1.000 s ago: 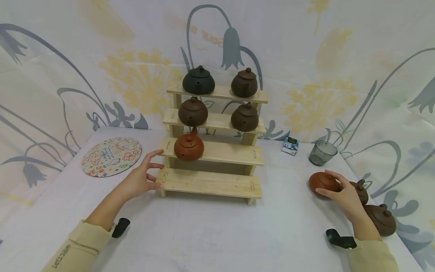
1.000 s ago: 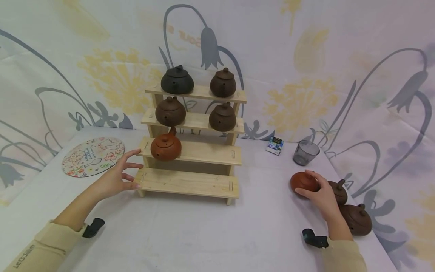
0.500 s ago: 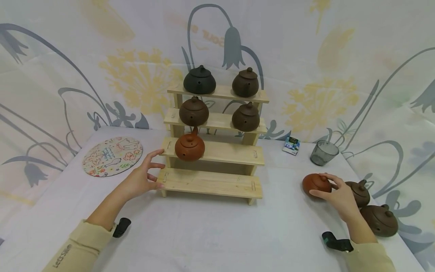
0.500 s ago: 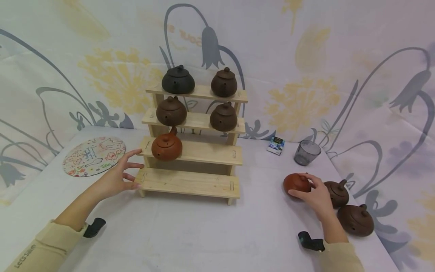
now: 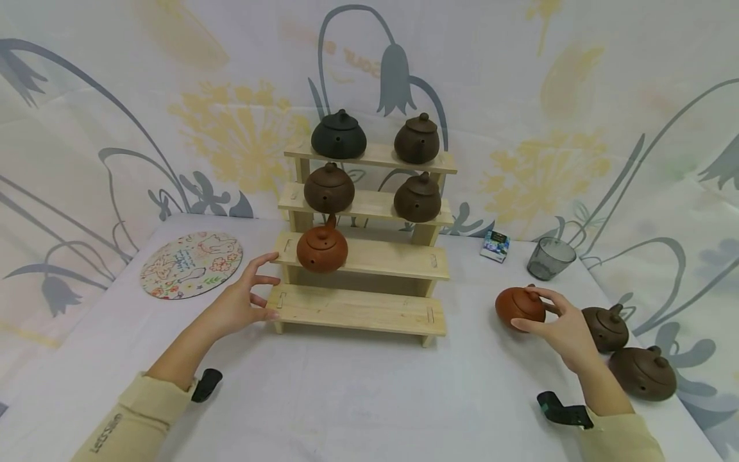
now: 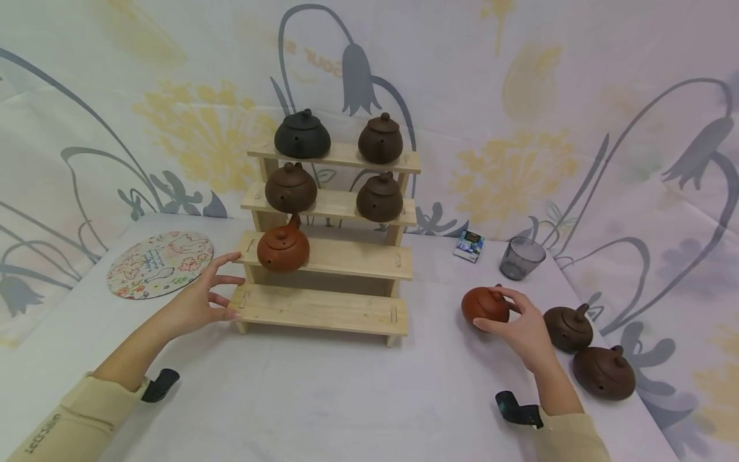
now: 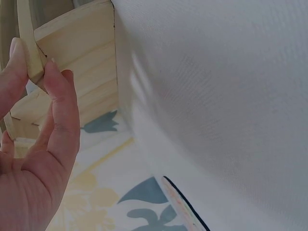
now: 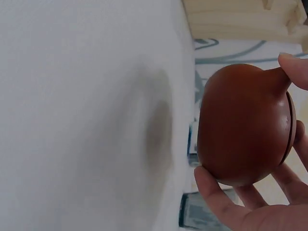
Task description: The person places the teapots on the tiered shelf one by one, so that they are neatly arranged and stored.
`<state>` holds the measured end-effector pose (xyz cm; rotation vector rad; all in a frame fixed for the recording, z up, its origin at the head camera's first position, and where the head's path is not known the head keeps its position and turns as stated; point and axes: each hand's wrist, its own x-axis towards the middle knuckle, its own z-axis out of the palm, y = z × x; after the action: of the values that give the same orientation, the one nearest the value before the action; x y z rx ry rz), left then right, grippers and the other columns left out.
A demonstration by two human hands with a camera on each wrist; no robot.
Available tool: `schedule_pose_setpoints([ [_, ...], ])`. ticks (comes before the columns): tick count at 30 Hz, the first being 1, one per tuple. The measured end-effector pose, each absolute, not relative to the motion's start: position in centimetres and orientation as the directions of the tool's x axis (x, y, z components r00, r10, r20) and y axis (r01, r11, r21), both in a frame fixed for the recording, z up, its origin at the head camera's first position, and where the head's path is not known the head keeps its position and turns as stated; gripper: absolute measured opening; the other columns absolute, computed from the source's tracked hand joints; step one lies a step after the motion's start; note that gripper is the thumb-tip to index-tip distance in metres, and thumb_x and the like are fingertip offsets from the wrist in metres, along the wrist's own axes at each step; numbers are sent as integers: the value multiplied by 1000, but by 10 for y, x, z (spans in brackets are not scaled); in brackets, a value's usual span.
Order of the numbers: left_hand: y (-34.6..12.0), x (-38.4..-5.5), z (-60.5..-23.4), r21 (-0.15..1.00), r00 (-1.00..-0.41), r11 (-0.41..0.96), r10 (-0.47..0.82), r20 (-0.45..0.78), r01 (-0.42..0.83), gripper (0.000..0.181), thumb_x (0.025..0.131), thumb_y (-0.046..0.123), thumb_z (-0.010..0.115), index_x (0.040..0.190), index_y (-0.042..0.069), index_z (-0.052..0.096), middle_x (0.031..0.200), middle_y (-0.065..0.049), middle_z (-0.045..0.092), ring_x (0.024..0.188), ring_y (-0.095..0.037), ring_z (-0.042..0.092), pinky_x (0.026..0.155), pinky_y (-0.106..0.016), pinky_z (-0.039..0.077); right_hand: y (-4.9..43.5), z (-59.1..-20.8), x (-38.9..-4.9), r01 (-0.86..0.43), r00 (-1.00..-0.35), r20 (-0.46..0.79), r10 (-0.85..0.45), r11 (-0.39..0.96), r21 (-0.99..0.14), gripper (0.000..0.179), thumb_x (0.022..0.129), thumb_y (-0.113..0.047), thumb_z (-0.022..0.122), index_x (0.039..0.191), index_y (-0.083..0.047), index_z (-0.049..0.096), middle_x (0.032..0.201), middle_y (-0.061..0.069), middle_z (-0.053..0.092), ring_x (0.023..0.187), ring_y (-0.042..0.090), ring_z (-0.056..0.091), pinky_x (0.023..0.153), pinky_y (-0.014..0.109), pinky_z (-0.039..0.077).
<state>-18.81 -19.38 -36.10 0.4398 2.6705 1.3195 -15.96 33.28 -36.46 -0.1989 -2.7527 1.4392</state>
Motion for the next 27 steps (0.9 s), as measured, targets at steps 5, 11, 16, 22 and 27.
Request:
schedule_pose_setpoints([
  [5, -192, -188, -360, 792, -950, 581, 312, -1, 190, 101, 74, 2, 78, 147, 23, 11, 128, -25, 49, 82, -25, 61, 63, -34, 48, 323, -352, -159, 32, -996, 22, 82, 595, -803, 81, 74, -30, 79, 139, -5, 38, 144, 19, 31, 129, 42, 25, 91, 65, 30],
  [11, -193, -189, -361, 792, -951, 582, 309, -4, 185, 101, 73, 2, 77, 147, 24, 11, 129, -25, 49, 82, -25, 61, 63, -34, 48, 307, -337, -159, -73, -995, 103, 14, 613, -787, 71, 76, -25, 78, 135, -4, 43, 141, 17, 34, 124, 40, 31, 82, 40, 47],
  [16, -194, -189, -362, 792, -952, 583, 306, -4, 184, 101, 73, 1, 77, 146, 25, 12, 129, -24, 49, 82, -25, 61, 63, -34, 48, 292, -324, -160, -171, -982, 181, -44, 606, -777, 65, 75, -19, 79, 130, -4, 47, 132, 12, 41, 121, 35, 36, 72, 14, 45],
  [22, -193, -188, -361, 796, -950, 576, 312, -2, 187, 102, 73, 2, 78, 147, 24, 11, 129, -25, 49, 81, -24, 60, 63, -34, 47, 277, -310, -165, -272, -959, 263, -103, 587, -763, 63, 73, -13, 81, 128, -6, 51, 128, 3, 46, 116, 23, 42, 74, 15, 46],
  [27, -193, -188, -360, 792, -953, 584, 304, -8, 179, 102, 73, 1, 78, 147, 24, 11, 129, -26, 49, 81, -24, 60, 64, -35, 48, 264, -300, -170, -298, -954, 259, -148, 528, -795, 64, 73, -10, 80, 130, -7, 51, 133, 7, 43, 114, 15, 43, 76, 19, 48],
])
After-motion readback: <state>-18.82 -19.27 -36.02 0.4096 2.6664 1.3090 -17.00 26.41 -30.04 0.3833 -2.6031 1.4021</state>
